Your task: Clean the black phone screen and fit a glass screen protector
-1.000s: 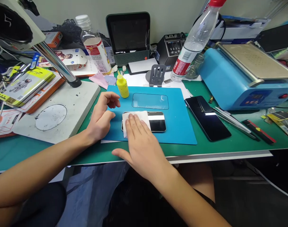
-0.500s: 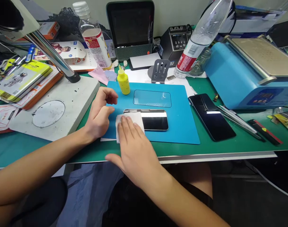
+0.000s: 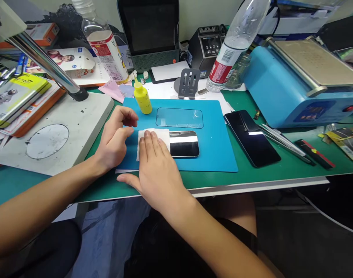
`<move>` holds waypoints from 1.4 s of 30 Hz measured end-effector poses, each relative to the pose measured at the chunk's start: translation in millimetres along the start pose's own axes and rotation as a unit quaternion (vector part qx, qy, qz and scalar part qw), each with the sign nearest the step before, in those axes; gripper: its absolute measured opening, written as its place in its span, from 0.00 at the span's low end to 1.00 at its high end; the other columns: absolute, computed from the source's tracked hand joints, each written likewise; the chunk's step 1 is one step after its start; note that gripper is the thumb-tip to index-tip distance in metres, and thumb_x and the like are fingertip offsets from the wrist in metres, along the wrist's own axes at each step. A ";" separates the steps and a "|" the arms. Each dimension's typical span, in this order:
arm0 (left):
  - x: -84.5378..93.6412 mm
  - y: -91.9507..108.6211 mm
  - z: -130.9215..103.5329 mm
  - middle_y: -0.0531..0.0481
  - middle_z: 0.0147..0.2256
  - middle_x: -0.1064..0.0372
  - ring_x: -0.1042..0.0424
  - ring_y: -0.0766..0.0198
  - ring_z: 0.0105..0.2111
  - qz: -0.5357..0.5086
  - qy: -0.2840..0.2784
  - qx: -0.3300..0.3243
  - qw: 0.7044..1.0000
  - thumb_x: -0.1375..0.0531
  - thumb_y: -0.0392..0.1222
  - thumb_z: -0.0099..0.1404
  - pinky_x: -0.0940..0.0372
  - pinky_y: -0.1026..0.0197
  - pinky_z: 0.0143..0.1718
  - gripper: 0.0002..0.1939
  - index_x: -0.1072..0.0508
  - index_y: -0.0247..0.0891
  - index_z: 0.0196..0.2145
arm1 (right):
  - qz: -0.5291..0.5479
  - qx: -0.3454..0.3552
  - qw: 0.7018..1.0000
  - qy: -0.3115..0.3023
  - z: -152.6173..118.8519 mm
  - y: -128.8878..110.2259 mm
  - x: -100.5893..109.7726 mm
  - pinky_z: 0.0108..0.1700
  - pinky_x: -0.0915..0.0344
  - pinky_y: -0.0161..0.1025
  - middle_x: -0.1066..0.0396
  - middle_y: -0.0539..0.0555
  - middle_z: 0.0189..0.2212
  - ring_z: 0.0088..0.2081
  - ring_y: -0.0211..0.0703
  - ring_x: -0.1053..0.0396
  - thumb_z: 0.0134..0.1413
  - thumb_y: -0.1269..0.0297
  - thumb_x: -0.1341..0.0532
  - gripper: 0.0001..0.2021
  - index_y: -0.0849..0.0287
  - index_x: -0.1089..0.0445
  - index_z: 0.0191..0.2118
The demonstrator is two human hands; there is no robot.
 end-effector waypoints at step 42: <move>-32.8 19.8 -9.9 0.45 0.46 0.27 0.33 0.51 0.46 0.165 -0.177 -0.128 0.962 0.38 0.62 0.67 0.40 0.49 0.50 0.26 0.28 0.39 0.51 | -0.067 -0.118 0.991 0.006 -80.4 88.6 25.2 0.69 0.45 0.67 0.49 0.63 0.73 0.74 0.64 0.54 0.70 0.39 0.57 0.41 0.69 0.49 0.73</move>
Point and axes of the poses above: each hand's wrist, its own z-axis towards the middle knuckle, its own x-axis out of the back of the hand, y = z × x, the point moved 8 cm from there along z, towards the middle knuckle
